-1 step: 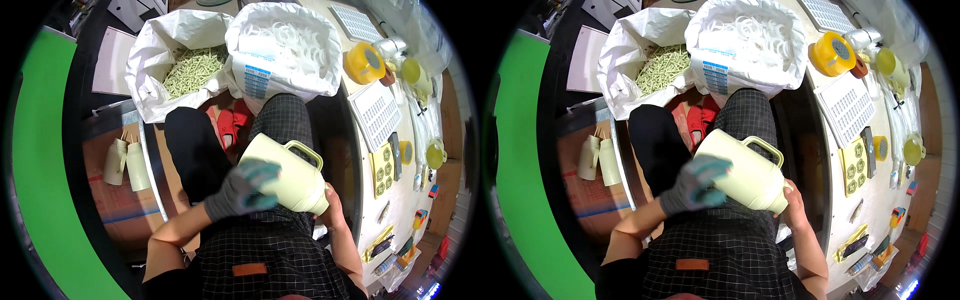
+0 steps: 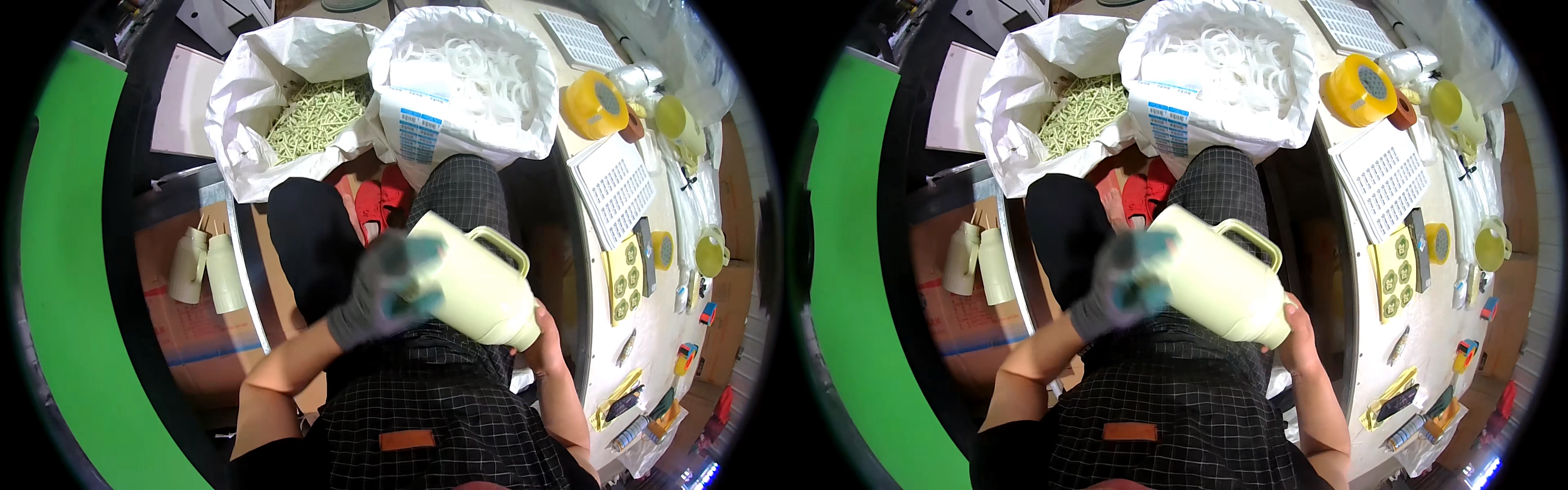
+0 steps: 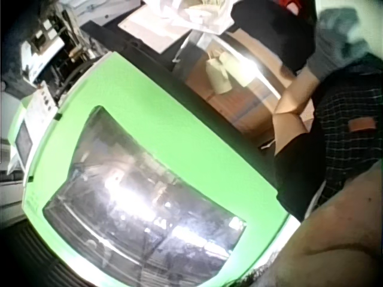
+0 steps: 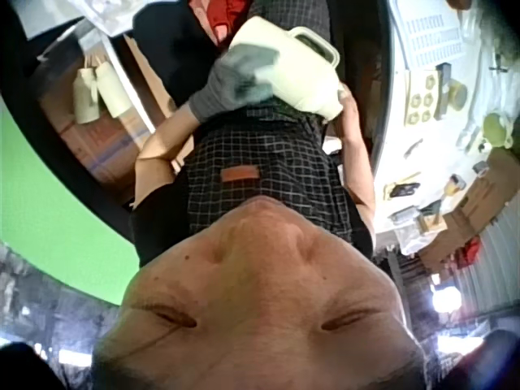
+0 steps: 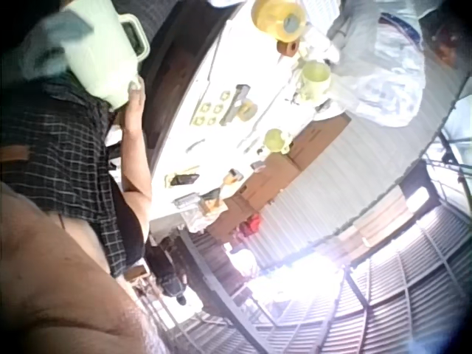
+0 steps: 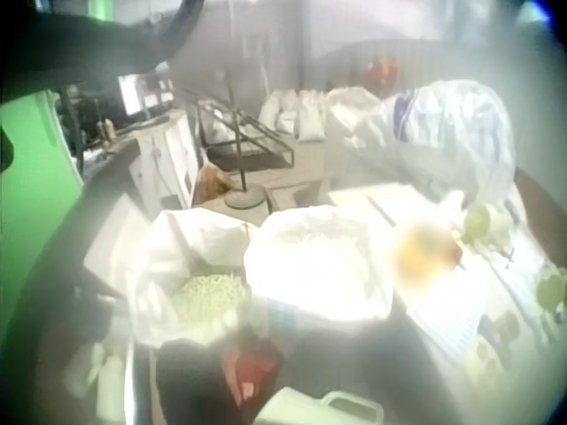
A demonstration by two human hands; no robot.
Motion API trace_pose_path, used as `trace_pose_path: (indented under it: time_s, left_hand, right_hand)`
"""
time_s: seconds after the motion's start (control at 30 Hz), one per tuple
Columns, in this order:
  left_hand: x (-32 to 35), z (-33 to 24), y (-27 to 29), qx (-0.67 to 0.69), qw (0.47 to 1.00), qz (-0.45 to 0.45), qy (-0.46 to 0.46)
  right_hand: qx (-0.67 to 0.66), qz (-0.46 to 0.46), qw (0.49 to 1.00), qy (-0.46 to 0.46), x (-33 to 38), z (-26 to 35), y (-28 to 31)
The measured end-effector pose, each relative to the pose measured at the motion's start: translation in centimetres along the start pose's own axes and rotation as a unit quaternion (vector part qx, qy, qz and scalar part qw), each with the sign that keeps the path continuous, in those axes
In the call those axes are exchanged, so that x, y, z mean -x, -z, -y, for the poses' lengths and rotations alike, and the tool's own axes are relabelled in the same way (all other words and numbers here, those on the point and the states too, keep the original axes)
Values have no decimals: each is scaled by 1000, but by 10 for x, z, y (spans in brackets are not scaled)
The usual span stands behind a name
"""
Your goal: The person applies adhesive labels to the side of plastic bottles and inserts small circular seals into the opening of each bottle.
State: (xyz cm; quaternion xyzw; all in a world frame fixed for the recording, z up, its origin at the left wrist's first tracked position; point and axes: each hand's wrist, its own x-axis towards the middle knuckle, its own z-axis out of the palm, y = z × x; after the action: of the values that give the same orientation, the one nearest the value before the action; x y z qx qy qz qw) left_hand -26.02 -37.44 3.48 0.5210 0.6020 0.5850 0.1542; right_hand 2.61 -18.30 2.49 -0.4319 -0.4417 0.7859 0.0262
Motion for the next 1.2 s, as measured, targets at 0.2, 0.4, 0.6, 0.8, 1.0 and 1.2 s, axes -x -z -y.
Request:
trace_pose_path:
  time_s: [0.2, 0.4, 0.6, 0.8, 1.0, 1.2]
  left_hand:
    - [-114, 160, 84, -4, 914, -222, 339]
    - [-61, 222, 55, -59, 926, -25, 371]
    - [16, 153, 25, -31, 909, -77, 408]
    - [-10, 115, 14, -96, 920, -137, 355]
    - [-18, 116, 11, -95, 936, -145, 307]
    - [-15, 110, 13, -181, 955, -187, 142]
  right_hand:
    - [-41, -64, 961, 267, -21, 20, -16]
    - [199, -202, 876, 390, -22, 15, -19]
    - [248, -198, 889, 330, -28, -39, -19]
    - [306, -169, 872, 341, -32, -26, -33]
    - [314, -158, 867, 353, -34, -33, -29]
    - [332, -150, 859, 359, -34, -37, -27]
